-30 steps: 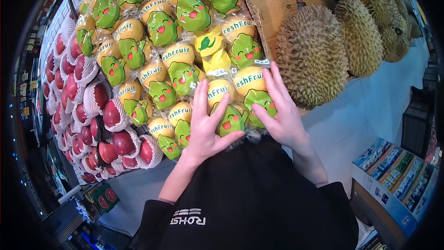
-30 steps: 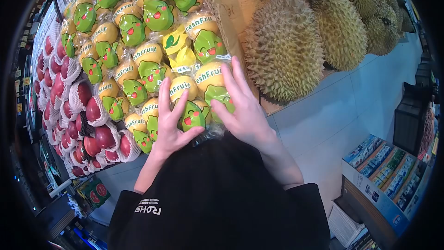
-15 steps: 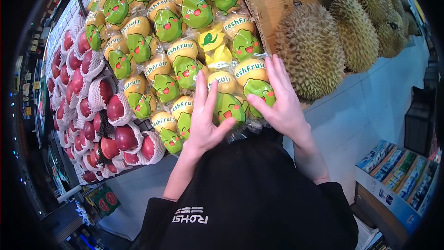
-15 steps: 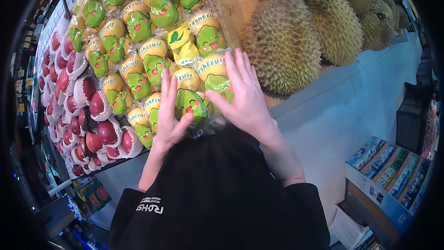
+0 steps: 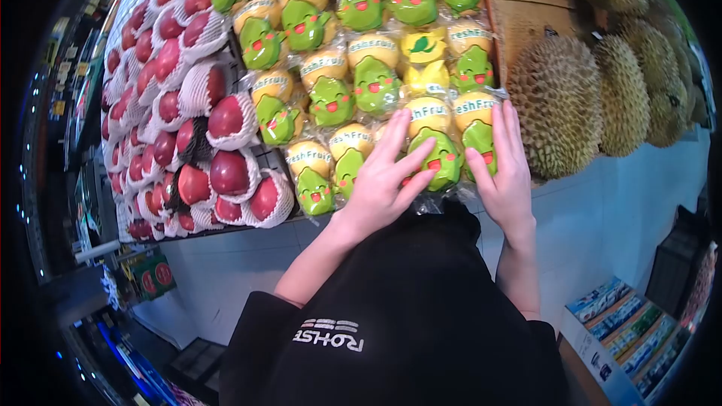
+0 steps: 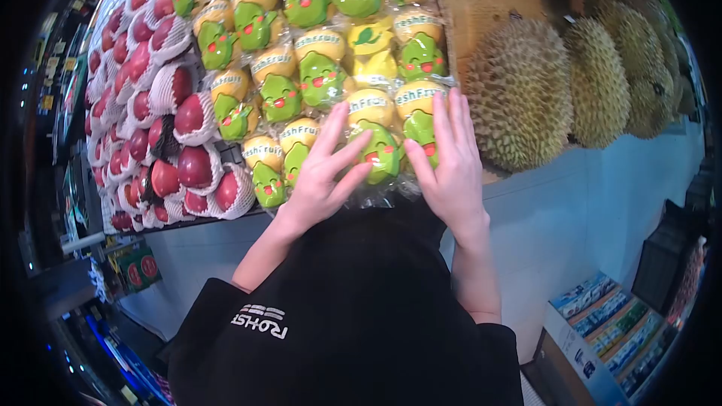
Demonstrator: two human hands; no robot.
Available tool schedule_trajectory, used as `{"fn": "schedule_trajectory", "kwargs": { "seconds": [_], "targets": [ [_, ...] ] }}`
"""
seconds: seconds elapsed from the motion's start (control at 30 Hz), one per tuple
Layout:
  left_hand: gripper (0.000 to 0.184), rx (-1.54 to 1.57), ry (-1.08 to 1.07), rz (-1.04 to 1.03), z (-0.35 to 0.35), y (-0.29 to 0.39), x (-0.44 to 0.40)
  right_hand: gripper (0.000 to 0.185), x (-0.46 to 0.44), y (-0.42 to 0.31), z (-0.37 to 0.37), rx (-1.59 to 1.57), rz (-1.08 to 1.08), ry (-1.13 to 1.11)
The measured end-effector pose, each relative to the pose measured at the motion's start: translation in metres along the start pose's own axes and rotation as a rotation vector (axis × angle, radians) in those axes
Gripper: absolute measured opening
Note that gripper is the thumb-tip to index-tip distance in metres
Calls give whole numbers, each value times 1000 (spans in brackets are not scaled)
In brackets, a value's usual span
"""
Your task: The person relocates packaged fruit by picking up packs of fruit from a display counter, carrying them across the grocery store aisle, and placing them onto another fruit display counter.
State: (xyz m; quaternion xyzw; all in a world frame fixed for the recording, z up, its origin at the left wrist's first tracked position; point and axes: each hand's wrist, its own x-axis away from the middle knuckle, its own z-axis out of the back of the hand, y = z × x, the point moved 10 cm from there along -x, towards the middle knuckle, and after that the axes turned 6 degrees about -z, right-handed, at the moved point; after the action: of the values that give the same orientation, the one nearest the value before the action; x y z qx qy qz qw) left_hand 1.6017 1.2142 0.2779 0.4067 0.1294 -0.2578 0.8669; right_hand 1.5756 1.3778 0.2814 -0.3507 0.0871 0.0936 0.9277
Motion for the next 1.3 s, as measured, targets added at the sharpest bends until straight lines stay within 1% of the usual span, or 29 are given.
{"fn": "schedule_trajectory", "kwargs": {
  "seconds": [0.1,0.13,0.23,0.33,0.4,0.47,0.57,0.6,0.63,0.67,0.7,0.77,0.83,0.9,0.93,1.03,1.07,1.17,1.2,1.3],
  "targets": [
    [38,-38,-7,0,0,1,-1,62,-1,-2,-5,0,-7,-20],
    [39,5,-33,19,-3,-1,0,62,-1,-2,-5,2,-12,-24],
    [38,25,-15,10,-1,-1,1,61,-1,-2,-6,-4,-33,-33],
    [42,64,-6,6,5,1,6,58,0,-2,-5,-13,-48,-31],
    [45,102,5,-6,15,9,11,58,3,-5,3,69,-46,10],
    [45,245,-42,2,23,12,22,56,6,-6,12,134,-58,82],
    [43,414,-106,6,32,15,43,54,17,-15,28,66,-81,237],
    [42,474,-142,10,35,17,50,50,22,-25,33,48,-76,317],
    [42,535,-178,13,36,19,55,49,26,-34,34,17,-63,345],
    [39,591,-147,-13,40,22,61,48,31,-42,34,-13,-51,371],
    [38,642,-210,-12,37,24,68,46,38,-50,35,-41,-43,398],
    [37,719,-316,2,30,23,82,44,48,-64,23,-121,-8,377],
    [38,746,-447,74,18,17,100,42,53,-76,13,-174,53,356],
    [40,741,-504,42,12,17,113,41,63,-88,2,-201,104,313],
    [40,748,-541,54,9,16,120,39,67,-96,0,-188,131,337],
    [45,766,-677,67,-4,14,143,38,79,-105,-17,-351,132,224],
    [47,769,-725,63,-7,14,150,34,81,-113,-21,-380,115,216],
    [49,757,-819,66,-15,14,165,28,90,-121,-43,-421,77,60],
    [48,745,-829,65,-17,14,169,25,91,-125,-47,-465,60,47],
    [46,690,-835,67,-18,13,176,25,99,-127,-60,-473,54,-54]
  ]
}}
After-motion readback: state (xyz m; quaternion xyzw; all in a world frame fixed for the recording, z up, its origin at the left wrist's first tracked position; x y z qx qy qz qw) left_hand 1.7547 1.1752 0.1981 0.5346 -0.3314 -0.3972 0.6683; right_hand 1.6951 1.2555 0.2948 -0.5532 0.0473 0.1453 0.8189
